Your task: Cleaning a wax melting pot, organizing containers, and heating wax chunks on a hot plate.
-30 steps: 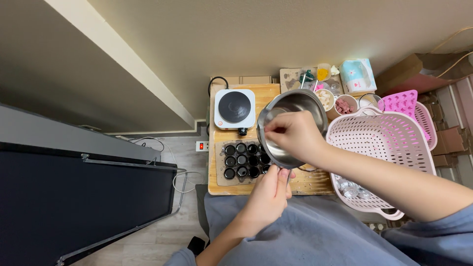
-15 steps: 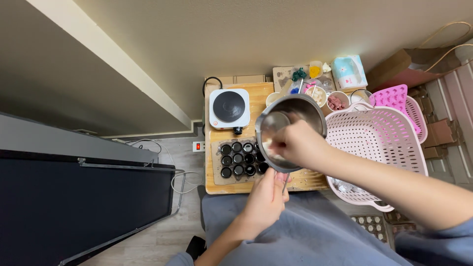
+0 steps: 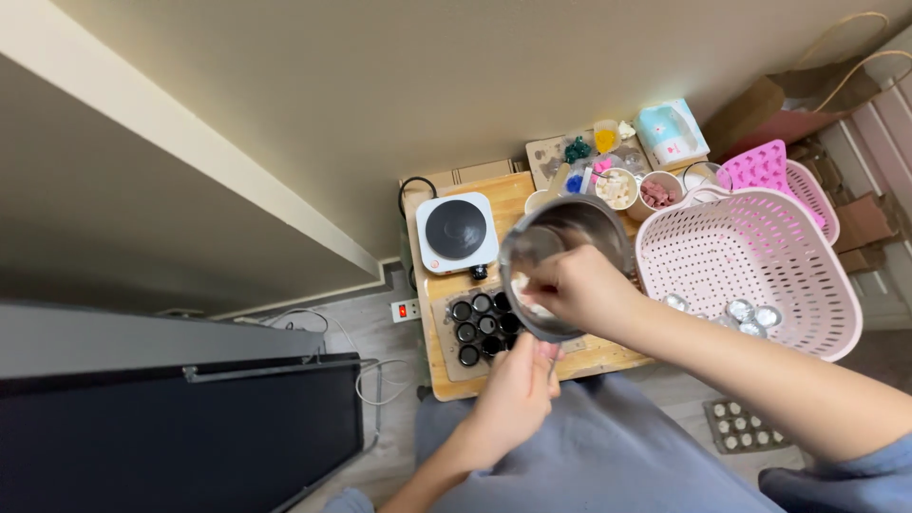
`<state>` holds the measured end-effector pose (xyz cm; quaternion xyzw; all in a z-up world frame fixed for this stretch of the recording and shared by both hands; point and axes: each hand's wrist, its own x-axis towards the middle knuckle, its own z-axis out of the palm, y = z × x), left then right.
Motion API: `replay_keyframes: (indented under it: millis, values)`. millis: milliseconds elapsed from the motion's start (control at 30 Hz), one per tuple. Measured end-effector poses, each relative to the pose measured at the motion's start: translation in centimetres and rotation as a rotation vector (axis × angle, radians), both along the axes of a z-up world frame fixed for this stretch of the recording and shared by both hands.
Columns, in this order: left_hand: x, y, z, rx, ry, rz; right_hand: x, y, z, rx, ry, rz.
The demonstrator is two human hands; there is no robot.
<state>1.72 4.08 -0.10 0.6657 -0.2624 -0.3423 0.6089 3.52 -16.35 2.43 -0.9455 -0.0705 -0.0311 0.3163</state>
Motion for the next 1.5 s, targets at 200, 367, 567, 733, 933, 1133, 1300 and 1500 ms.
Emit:
replay_keyframes:
  millis: [200, 367, 567, 733, 933, 1133, 1300, 1500]
  values:
    - [1.1, 0.5, 3.4, 0.085, 0.336, -0.105, 1.2, -0.2, 2.2, -0.278, -0.241, -0.070]
    - [1.7, -0.1, 3.2, 0.149, 0.293, -0.101, -0.7, -1.0, 1.1, -0.337, 0.071, -0.097]
    - [2.5, -2.0, 4.4, 0.105, 0.459, -0.127, -1.7, -3.1, 3.2, -0.377, -0.026, 0.157]
    - [0.7, -4.7, 4.4, 0.130, 0.518, -0.205, -1.1, -7.1, 6.2, -0.597, -0.217, 0.467]
    - [-1.8, -9.2, 4.6, 0.128, 0.596, -0.187, -3.6, -13.2, 4.7, -1.001, -0.227, 0.536]
    - [-3.6, -13.4, 5.6, 0.131, 0.457, -0.202, -6.3, -16.2, 5.0, -1.071, 0.064, 0.194]
    - [-5.1, -16.1, 6.1, 0.172, 0.271, -0.153, -7.8, -19.3, 5.2, -0.732, 0.333, -0.074]
    - [-7.0, -19.5, 3.9, 0.119, 0.029, -0.109, -9.1, -22.2, 3.7, -0.242, 0.474, -0.123]
